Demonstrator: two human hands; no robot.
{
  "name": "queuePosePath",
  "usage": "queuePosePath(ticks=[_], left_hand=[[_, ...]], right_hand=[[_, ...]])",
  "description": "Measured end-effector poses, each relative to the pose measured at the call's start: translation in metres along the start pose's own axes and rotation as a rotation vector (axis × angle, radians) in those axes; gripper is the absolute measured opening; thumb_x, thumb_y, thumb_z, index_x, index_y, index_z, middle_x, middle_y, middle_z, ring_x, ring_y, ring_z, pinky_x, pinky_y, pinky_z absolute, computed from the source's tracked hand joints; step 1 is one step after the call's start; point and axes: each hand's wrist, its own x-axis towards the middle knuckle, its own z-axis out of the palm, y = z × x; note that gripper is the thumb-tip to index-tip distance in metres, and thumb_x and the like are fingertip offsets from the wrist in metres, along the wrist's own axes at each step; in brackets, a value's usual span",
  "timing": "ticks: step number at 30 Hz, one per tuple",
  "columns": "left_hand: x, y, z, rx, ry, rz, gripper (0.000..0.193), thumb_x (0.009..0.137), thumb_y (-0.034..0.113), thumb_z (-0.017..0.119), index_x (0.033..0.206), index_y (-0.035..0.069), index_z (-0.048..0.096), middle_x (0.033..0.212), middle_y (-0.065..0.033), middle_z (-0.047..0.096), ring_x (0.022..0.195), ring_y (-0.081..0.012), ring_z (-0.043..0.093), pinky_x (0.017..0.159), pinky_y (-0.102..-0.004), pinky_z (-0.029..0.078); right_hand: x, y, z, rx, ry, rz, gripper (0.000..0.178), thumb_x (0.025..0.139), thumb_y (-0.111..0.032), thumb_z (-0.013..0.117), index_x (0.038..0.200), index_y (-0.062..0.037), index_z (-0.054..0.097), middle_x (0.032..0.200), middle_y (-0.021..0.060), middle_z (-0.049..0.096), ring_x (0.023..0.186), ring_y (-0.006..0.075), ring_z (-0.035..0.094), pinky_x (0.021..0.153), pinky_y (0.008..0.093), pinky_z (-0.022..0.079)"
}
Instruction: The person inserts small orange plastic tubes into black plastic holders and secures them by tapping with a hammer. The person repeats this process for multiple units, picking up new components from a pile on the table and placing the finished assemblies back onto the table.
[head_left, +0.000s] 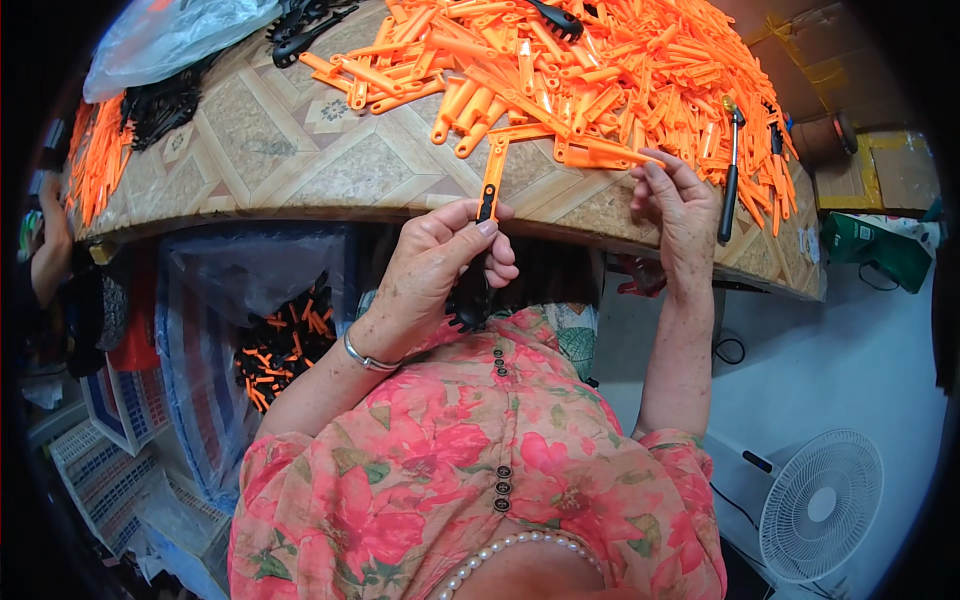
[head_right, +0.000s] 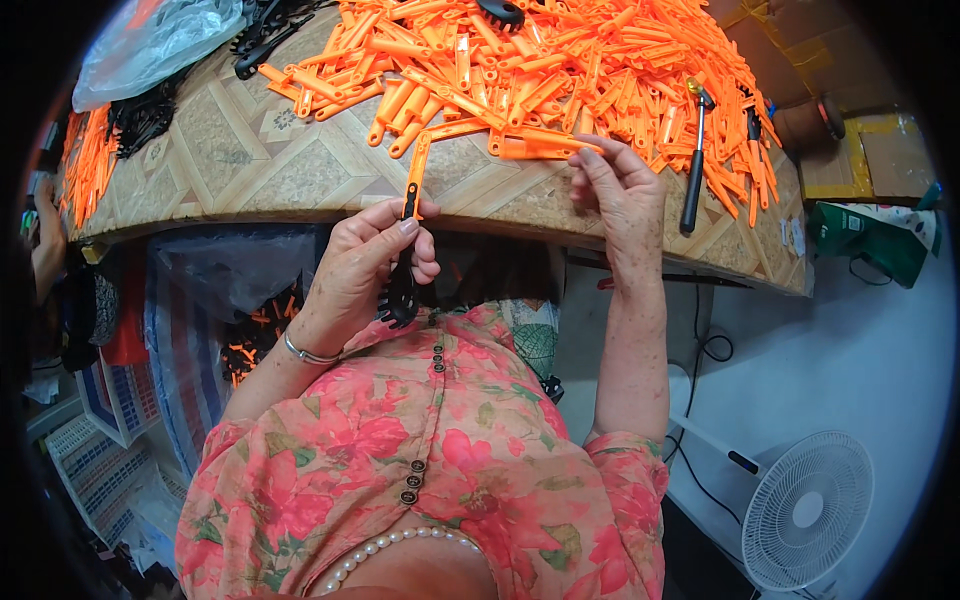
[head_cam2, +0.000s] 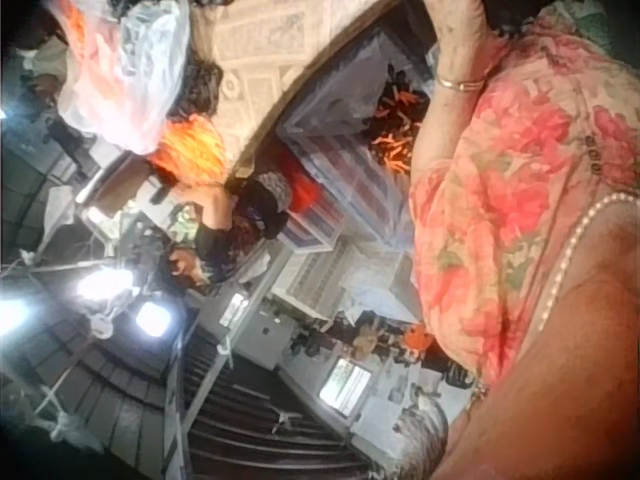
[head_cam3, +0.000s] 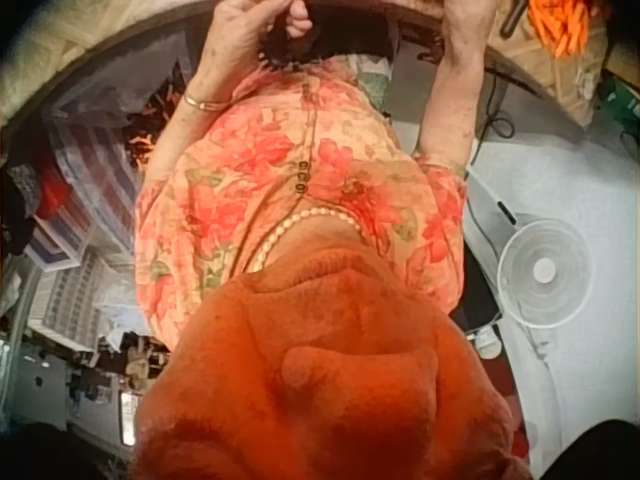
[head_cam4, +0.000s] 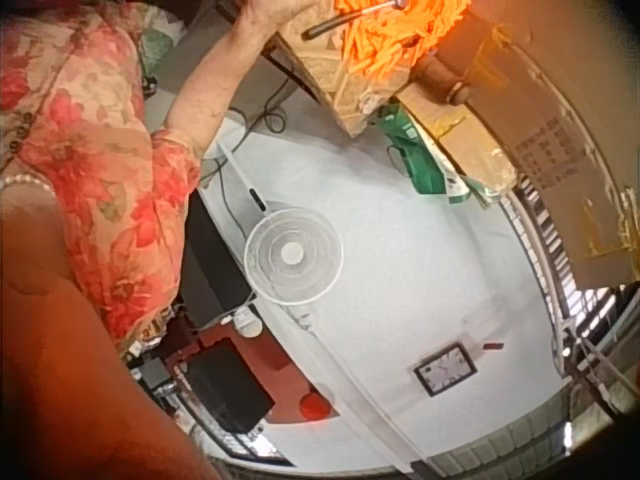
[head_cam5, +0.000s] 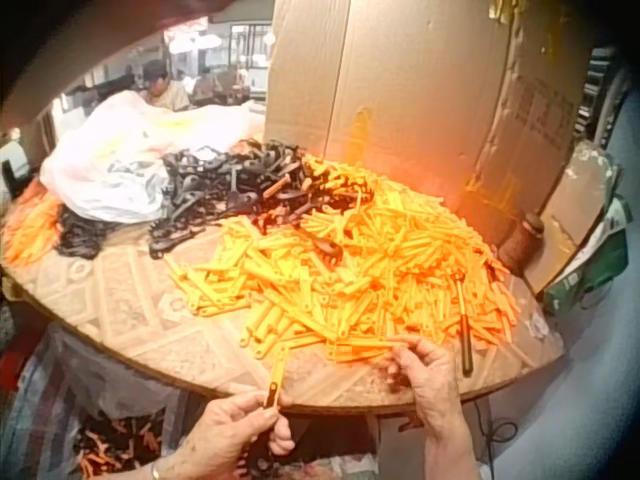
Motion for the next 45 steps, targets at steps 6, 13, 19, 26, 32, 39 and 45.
queuePosePath(ticks=[6,13,19,26,32,39,45], left_hand=[[0.001,-0.002,-0.004,0.003,-0.011,0.002,0.024,0.099,0.013,0.057,0.118,-0.002,0.06,0.082,-0.0065,0.067,0.073,-0.0136,0.068,0.067,-0.0234,0.056],[-0.002,-0.003,-0.003,0.026,-0.028,0.014,0.025,0.1,0.014,0.056,0.118,-0.002,0.06,0.084,-0.0073,0.067,0.074,-0.014,0.068,0.067,-0.0237,0.056],[-0.005,-0.001,-0.004,0.048,-0.043,-0.002,0.026,0.101,0.014,0.052,0.119,-0.003,0.06,0.085,-0.0072,0.067,0.075,-0.0127,0.067,0.069,-0.0233,0.056],[-0.005,0.001,0.0,0.163,-0.102,-0.018,0.026,0.1,0.012,0.052,0.121,-0.003,0.059,0.087,-0.0063,0.068,0.077,-0.0103,0.066,0.072,-0.0235,0.056],[-0.004,0.003,-0.004,0.306,-0.167,-0.098,0.026,0.1,0.017,0.055,0.119,-0.001,0.06,0.087,-0.0055,0.068,0.077,-0.0088,0.066,0.072,-0.0232,0.056],[0.0,0.0,-0.003,0.466,-0.168,-0.114,0.025,0.102,0.028,0.053,0.098,0.005,0.062,0.077,0.0007,0.066,0.066,-0.0039,0.063,0.058,-0.0174,0.05],[-0.001,-0.004,-0.005,0.48,-0.185,-0.143,0.023,0.102,0.025,0.052,0.097,0.005,0.063,0.075,0.0016,0.065,0.063,-0.0034,0.061,0.055,-0.0167,0.048]], right_hand=[[0.004,0.005,-0.016,-0.65,0.082,-0.196,0.025,0.088,-0.008,0.068,0.113,-0.0062,0.07,0.089,0.0023,0.065,0.064,0.0071,0.054,0.062,0.0236,0.048],[0.0,0.001,-0.003,-1.062,0.005,-0.514,0.023,0.085,-0.012,0.07,0.108,-0.0112,0.072,0.105,0.0077,0.063,0.077,0.0227,0.066,0.069,0.0323,0.053],[-0.016,-0.007,0.004,-1.005,-0.124,-0.619,0.017,0.089,-0.016,0.066,0.105,-0.0103,0.072,0.095,0.0079,0.066,0.083,0.0263,0.067,0.072,0.0367,0.053],[-0.007,-0.01,0.014,-1.193,-0.145,-0.719,0.027,0.089,-0.012,0.064,0.116,-0.0106,0.067,0.1,0.0099,0.067,0.088,0.0291,0.064,0.078,0.0399,0.051],[-0.038,-0.03,0.036,-0.662,-0.502,-0.584,0.025,0.087,-0.002,0.063,0.11,-0.0071,0.07,0.088,0.0085,0.061,0.083,0.0243,0.058,0.075,0.0343,0.047],[-0.056,-0.024,0.046,-0.808,-0.484,-0.628,0.028,0.081,-0.001,0.069,0.107,-0.0086,0.071,0.088,0.0078,0.058,0.083,0.0238,0.058,0.07,0.0334,0.049],[-0.061,-0.022,0.044,-0.969,-0.5,-0.858,0.038,0.074,-0.004,0.075,0.112,-0.0093,0.069,0.091,0.0072,0.058,0.083,0.0228,0.059,0.069,0.0341,0.051]])
